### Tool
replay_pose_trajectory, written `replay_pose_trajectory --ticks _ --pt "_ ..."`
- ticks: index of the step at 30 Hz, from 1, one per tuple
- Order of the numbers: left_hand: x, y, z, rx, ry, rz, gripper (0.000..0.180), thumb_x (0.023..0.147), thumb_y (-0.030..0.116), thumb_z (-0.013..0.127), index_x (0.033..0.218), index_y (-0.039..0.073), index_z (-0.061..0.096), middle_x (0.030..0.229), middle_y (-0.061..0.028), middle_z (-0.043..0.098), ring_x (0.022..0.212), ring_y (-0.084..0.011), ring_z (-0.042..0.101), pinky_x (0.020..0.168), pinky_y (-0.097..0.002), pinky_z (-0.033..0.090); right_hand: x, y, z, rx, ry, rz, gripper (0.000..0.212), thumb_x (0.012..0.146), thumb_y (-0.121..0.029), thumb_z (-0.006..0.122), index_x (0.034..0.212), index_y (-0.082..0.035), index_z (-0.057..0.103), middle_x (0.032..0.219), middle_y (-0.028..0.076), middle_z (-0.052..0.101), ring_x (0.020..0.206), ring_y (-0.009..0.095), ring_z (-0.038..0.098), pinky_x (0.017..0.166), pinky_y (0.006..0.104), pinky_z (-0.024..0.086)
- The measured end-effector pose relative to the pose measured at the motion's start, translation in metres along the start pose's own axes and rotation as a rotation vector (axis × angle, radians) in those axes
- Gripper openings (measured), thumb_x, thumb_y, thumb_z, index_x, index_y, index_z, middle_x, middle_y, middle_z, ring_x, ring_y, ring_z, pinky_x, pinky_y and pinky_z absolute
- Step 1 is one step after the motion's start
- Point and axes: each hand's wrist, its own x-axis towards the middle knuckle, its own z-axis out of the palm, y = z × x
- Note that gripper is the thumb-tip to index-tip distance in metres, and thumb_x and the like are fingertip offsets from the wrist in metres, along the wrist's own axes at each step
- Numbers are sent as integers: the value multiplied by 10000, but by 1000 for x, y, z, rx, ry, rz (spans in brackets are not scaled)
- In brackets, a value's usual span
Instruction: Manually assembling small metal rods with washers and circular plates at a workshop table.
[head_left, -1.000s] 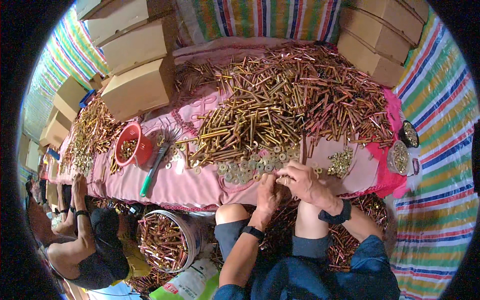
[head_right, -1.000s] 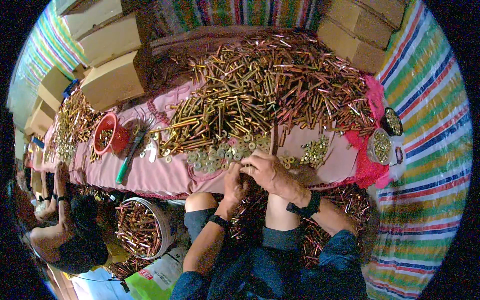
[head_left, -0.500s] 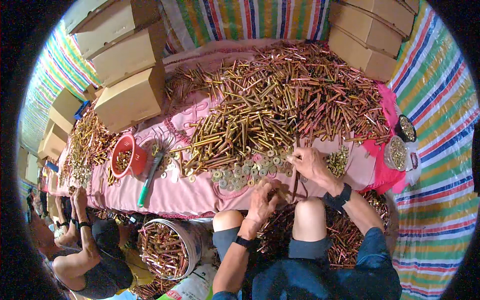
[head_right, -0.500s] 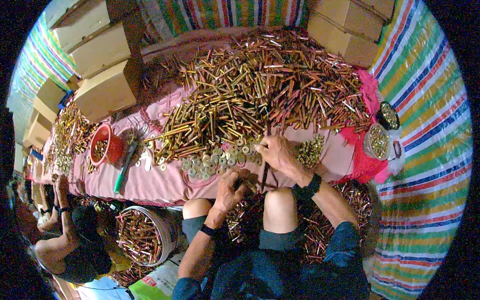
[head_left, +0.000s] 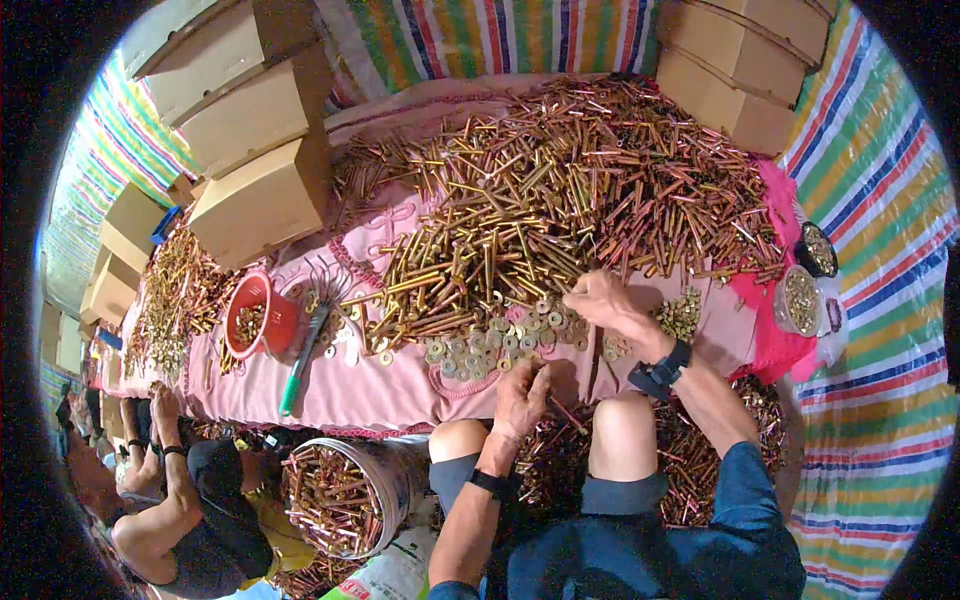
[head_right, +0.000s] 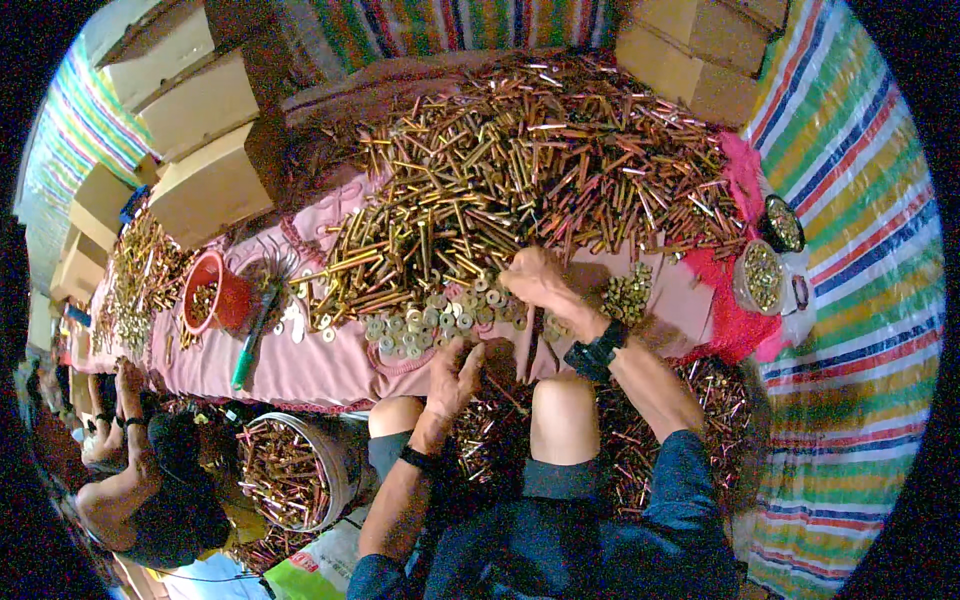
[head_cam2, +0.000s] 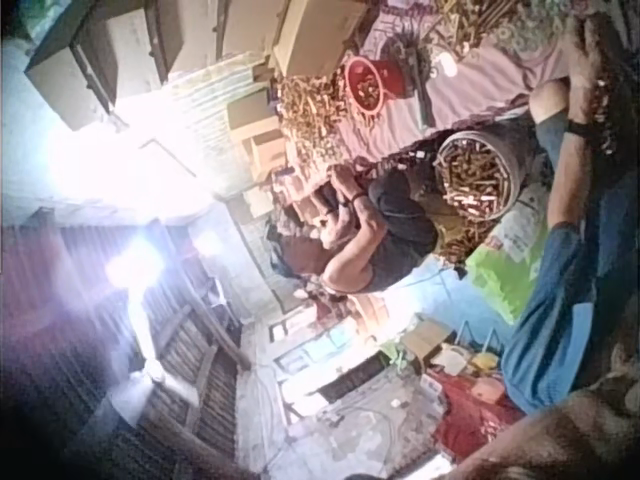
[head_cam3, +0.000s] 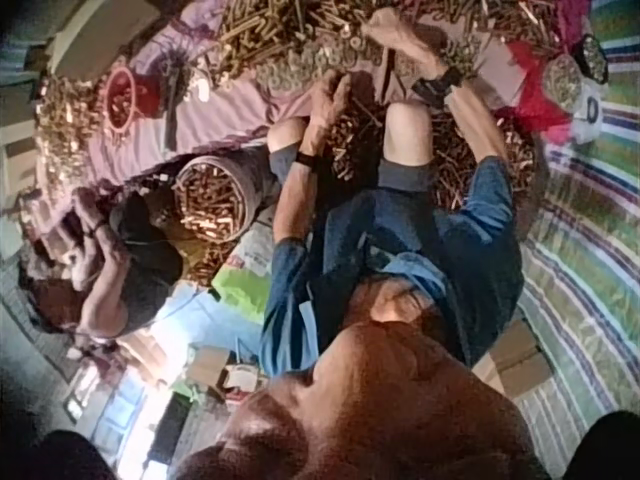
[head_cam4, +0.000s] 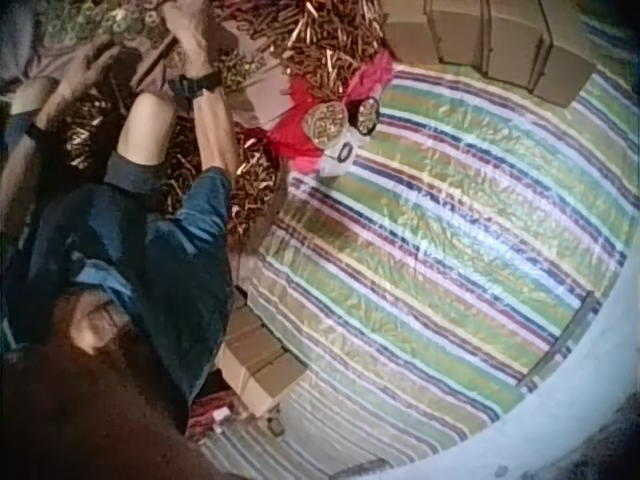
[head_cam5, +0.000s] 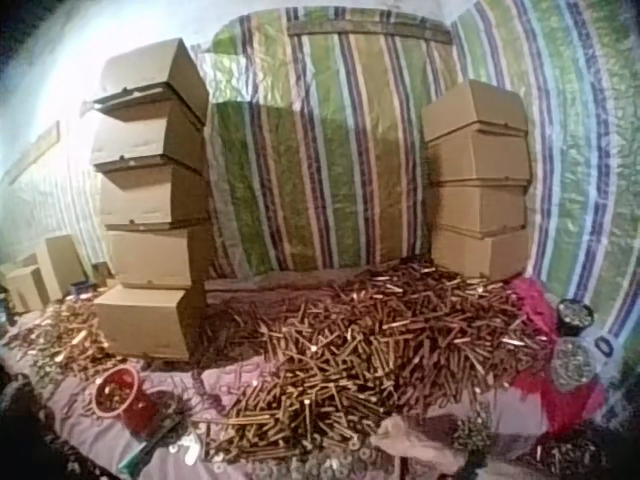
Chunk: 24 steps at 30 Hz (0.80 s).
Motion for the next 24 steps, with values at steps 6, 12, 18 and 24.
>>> replay_pose_trajectory --ticks 6,12,18,24 --pt "10 19 -1 225 -361 7 326 919 279 675 1030 -26 703 914 -239 695 857 -359 692 753 -419 537 -27 30 -10 391 -126 3 303 849 -284 690 690 -27 669 572 -5 562 482 74 485 429 273 358" --pt "2 29 4 26 -65 -51 203 907 133 695 1055 -4 671 868 -192 716 744 -301 699 691 -367 538 -74 15 -21 479 -302 156 313 846 -316 721 707 -41 665 606 2 589 470 83 501 438 283 401" --pt "-1 11 14 260 24 359 294 782 -48 657 1049 71 685 875 -118 593 769 -278 625 631 -373 499 -102 9 7 357 -538 -94 366 858 -378 733 839 -13 711 661 32 643 528 115 587 476 286 472" --pt "3 13 16 244 125 310 162 856 39 682 1015 54 713 905 -136 625 762 -293 612 641 -390 488 -76 54 -19 261 97 -81 286 924 -277 650 875 -5 725 735 101 703 635 191 672 580 347 511"
